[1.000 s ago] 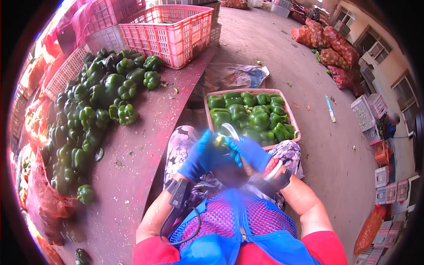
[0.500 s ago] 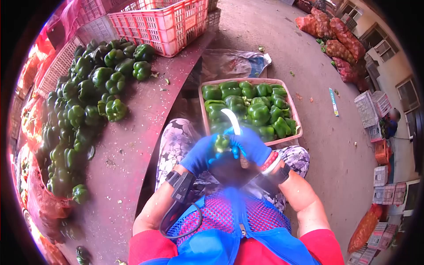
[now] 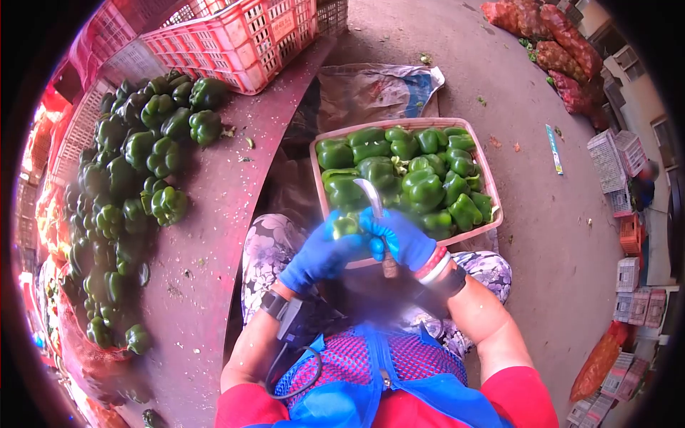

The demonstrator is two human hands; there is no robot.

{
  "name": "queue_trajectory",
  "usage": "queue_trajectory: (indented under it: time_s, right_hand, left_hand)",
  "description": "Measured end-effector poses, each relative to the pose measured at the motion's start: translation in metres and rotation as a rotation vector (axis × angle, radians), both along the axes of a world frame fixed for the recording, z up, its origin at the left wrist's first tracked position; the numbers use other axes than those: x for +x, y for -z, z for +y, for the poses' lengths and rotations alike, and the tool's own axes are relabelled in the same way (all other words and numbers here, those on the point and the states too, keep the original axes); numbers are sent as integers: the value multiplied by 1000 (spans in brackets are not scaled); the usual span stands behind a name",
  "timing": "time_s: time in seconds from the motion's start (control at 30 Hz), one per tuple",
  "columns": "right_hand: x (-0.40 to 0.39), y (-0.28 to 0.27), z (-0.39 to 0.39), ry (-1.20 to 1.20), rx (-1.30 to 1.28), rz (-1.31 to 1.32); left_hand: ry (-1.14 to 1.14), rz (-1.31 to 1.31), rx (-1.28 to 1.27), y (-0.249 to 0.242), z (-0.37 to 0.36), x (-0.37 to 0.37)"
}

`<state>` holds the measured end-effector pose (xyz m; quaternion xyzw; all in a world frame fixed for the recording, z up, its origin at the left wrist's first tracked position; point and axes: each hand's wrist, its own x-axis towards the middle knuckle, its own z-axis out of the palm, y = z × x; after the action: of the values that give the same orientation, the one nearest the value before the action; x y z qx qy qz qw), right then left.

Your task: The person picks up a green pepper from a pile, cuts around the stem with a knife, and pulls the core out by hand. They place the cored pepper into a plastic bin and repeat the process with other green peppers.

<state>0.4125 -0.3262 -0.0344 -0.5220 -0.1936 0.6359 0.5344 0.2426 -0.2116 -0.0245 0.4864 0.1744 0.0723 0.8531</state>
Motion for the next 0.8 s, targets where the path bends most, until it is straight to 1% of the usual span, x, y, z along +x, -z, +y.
queue_trajectory:
  time_s: [0.03, 0.07, 0.1, 0.13, 0.17, 0.2, 0.23, 0.27, 0.33, 0.4, 0.43, 0.5, 0.53, 0.57, 0.6, 0.67, 0.7, 0.73, 0.77, 0.8]
  right_hand:
    - [8, 3, -3, -80, 34, 114]
    - [11, 6, 0, -19, 80, 105]
    - [13, 7, 4, 41, 127, 94]
    - [15, 8, 8, 103, 171, 83]
    - [20, 8, 10, 161, 158, -18]
    - [22, 3, 12, 31, 160, -85]
    - [24, -6, 13, -99, 164, -154]
    - [25, -17, 14, -231, 168, -224]
    - [23, -37, 13, -395, 24, -240]
    - [16, -38, 16, -427, -66, -318]
    - [12, -28, 16, -411, -22, -389]
    - [4, -1, 14, -329, -1, -404]
    - [0, -1, 15, -286, 8, -417]
    - [-5, -4, 14, -241, -31, -348]
    - [-7, -8, 16, -254, -59, -342]
    - [-12, -12, 17, -282, -122, -325]
    - [-16, -2, 15, -239, -99, -335]
    - [-18, 9, 13, -186, -67, -288]
    - [-20, 22, 11, -130, -34, -238]
    - [-23, 38, 10, -76, 1, -189]
  left_hand:
    - [40, 8, -90, 5, 11, -5]
    - [78, 14, -178, 10, 18, -8]
    - [53, -25, -277, 9, 21, -8]
    - [93, 34, -235, 7, 23, -7]
    - [136, 95, -197, 3, 24, -7]
    - [184, 157, -158, -1, 24, -5]
    - [284, 256, -135, -1, 24, -4]
    - [296, 251, -145, -4, 22, -2]
    - [311, 239, -163, -18, 14, 0]
    - [279, 208, -209, -4, 7, 2]
    - [270, 218, -213, -1, 4, 2]
    - [285, 240, -95, 16, 5, -1]
    - [276, 228, 5, 19, 7, -3]
    - [272, 215, 102, 21, 7, -6]
    - [268, 200, 195, 22, 4, -7]
    - [209, 230, 268, 23, -5, -7]
    - [192, 243, 320, 30, -8, -9]
    - [174, 257, 375, 38, -10, -10]
    - [109, 188, 475, 44, -13, -12]
    - [73, 224, 544, 41, -16, -13]
